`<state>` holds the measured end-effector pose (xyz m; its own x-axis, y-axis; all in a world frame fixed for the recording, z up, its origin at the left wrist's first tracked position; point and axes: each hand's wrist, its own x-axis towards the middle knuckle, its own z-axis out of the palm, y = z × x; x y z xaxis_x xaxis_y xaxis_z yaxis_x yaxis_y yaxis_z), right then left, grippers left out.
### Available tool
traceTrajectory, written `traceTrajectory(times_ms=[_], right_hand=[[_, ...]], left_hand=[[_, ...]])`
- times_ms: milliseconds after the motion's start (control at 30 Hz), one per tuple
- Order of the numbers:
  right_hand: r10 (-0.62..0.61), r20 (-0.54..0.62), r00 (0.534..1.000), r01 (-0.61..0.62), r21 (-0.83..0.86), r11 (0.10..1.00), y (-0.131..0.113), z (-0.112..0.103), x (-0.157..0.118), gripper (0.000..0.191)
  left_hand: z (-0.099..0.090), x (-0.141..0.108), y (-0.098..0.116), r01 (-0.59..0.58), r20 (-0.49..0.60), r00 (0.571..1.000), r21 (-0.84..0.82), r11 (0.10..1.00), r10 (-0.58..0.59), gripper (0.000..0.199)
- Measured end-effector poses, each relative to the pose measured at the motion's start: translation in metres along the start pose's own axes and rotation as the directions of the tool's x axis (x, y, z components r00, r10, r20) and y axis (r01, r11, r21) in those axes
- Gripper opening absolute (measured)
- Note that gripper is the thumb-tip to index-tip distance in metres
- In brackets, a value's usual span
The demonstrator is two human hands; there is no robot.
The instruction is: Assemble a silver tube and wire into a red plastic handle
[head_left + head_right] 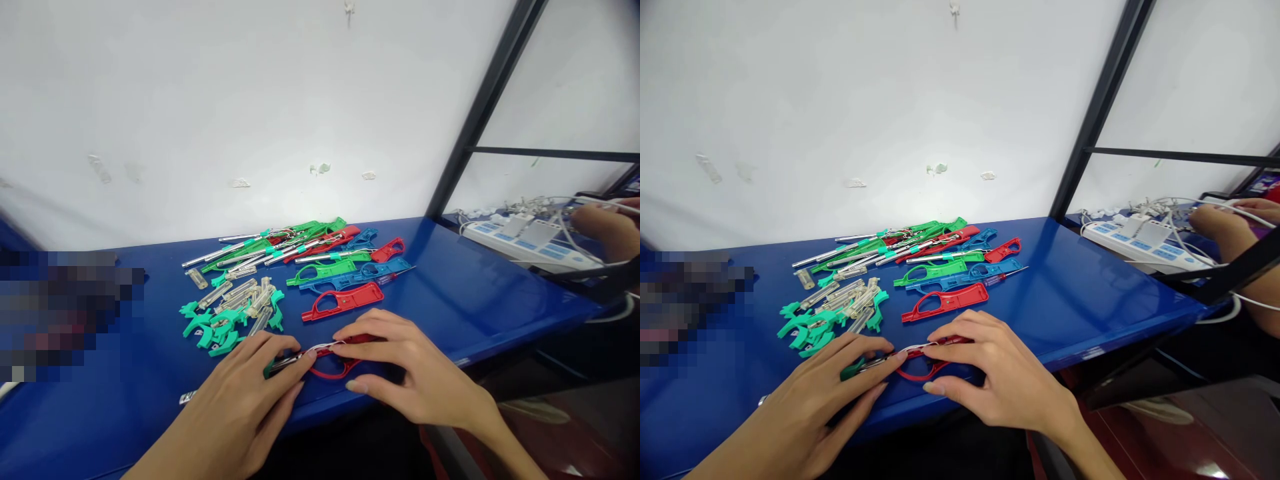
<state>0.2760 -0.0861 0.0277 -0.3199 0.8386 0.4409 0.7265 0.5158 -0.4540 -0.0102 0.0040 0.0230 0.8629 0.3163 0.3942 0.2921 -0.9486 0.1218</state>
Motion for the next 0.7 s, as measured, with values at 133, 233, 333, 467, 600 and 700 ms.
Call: traceTrajectory(times_ms=[133, 233, 333, 467, 600, 700], right_hand=[[-0.001, 0.004, 1.0, 0.001, -0.002, 1.0, 0.0004, 0.0001, -0.0005, 0.035], [-0.01, 0.01, 1.0, 0.01, -0.001, 1.0, 0.0009, 0.0, -0.0009, 0.035], [-0.024, 0.005, 1.0, 0.024, 0.004, 1.0, 0.0013, -0.0005, -0.0007, 0.034], [-0.041, 0.005, 0.999, 0.041, 0.02, 0.999, 0.0012, -0.0011, 0.0004, 0.032], [-0.053, 0.0, 0.999, 0.053, 0.043, 0.998, 0.0012, -0.0011, 0.0012, 0.027], [-0.059, -0.005, 0.998, 0.059, 0.044, 0.997, 0.0018, -0.0007, 0.0009, 0.025]], left_hand=[[0.0011, -0.0014, -0.0005, 0.004, -0.002, 1.0, 0.001, 1.0, -0.004, 0.053], [0.0012, -0.0014, -0.0009, 0.004, -0.001, 1.0, 0.004, 1.0, -0.004, 0.055], [0.0016, -0.0006, -0.0013, -0.004, 0.0, 1.0, 0.017, 1.0, 0.004, 0.055], [0.003, -0.001, -0.0017, -0.051, 0.014, 0.999, 0.055, 0.997, 0.051, 0.053], [0.0039, -0.0039, -0.0029, -0.097, 0.052, 0.994, 0.063, 0.993, 0.094, 0.051], [0.0044, -0.0054, -0.0045, -0.109, 0.087, 0.991, 0.082, 0.991, 0.102, 0.054]])
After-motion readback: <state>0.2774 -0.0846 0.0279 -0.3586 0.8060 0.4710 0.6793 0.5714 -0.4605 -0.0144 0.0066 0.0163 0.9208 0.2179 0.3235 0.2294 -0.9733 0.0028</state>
